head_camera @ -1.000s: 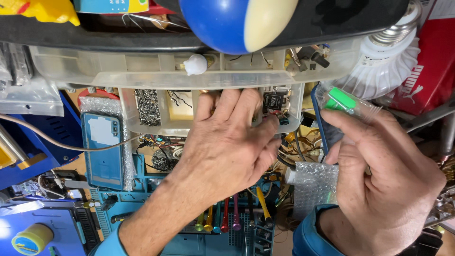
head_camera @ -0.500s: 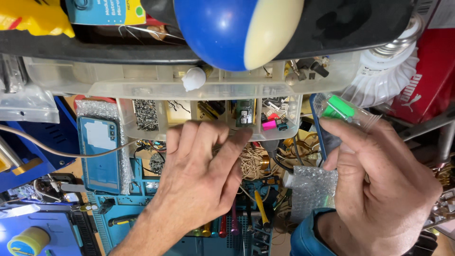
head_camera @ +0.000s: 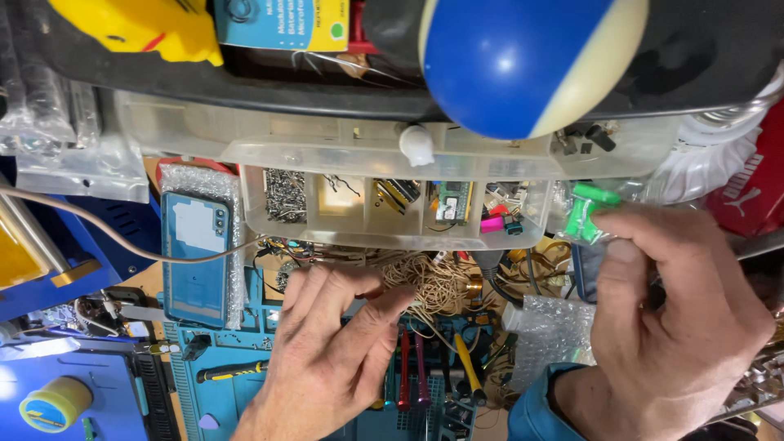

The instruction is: The person sorts through a cluttered plastic organizer drawer, moving aside various small electronic components, wires, and tools. They pick up and examine a green circuit board before placing it back into the drawer.

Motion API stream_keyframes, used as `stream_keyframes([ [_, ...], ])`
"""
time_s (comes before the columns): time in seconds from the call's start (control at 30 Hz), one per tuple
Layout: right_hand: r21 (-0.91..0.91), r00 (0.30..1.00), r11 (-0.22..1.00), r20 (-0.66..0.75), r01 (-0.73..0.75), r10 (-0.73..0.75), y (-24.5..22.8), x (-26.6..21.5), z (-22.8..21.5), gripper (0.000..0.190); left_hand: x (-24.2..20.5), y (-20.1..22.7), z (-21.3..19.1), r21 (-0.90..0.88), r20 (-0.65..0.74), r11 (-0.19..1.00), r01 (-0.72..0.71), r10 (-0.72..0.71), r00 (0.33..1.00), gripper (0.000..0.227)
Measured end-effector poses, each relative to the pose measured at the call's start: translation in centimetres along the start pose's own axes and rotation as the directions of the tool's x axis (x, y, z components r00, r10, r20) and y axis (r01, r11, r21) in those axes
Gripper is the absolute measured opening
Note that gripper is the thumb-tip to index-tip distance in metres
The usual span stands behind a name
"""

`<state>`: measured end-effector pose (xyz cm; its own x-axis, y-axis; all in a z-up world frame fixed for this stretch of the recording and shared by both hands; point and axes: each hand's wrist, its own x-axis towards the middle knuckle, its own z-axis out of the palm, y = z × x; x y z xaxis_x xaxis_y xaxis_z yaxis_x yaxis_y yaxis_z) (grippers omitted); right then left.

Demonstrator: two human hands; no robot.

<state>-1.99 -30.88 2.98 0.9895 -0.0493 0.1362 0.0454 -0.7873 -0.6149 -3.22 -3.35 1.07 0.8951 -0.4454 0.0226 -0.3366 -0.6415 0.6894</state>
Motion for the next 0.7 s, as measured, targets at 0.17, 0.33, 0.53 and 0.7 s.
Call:
stream_keyframes([
  [0.17,-0.125,0.998,0.99,0.019,0.062,-0.06,0.2,-0.1,0.8,0.03,-1.5,-0.4,-0.5,-0.039,-0.02,0.999,0.032,-0.033,0.999,0.028],
  [0.33,-0.083,0.976,0.973,0.045,0.215,-0.212,1.2,0.4,4.0,0.028,-2.1,-1.4,-1.9,-0.041,-0.083,0.999,-0.002,-0.001,0.997,0.026],
  [0.53,-0.393,0.978,0.895,0.113,0.208,-0.178,-0.5,0.7,6.6,0.038,-2.9,-2.1,-2.7,-0.06,-0.098,0.998,0.011,-0.017,0.995,0.025],
  [0.7,-0.296,0.978,0.933,0.034,0.207,-0.206,-1.3,0.4,7.0,0.035,-3.6,-2.9,-3.3,-0.09,-0.132,0.996,0.014,-0.026,0.991,0.023],
])
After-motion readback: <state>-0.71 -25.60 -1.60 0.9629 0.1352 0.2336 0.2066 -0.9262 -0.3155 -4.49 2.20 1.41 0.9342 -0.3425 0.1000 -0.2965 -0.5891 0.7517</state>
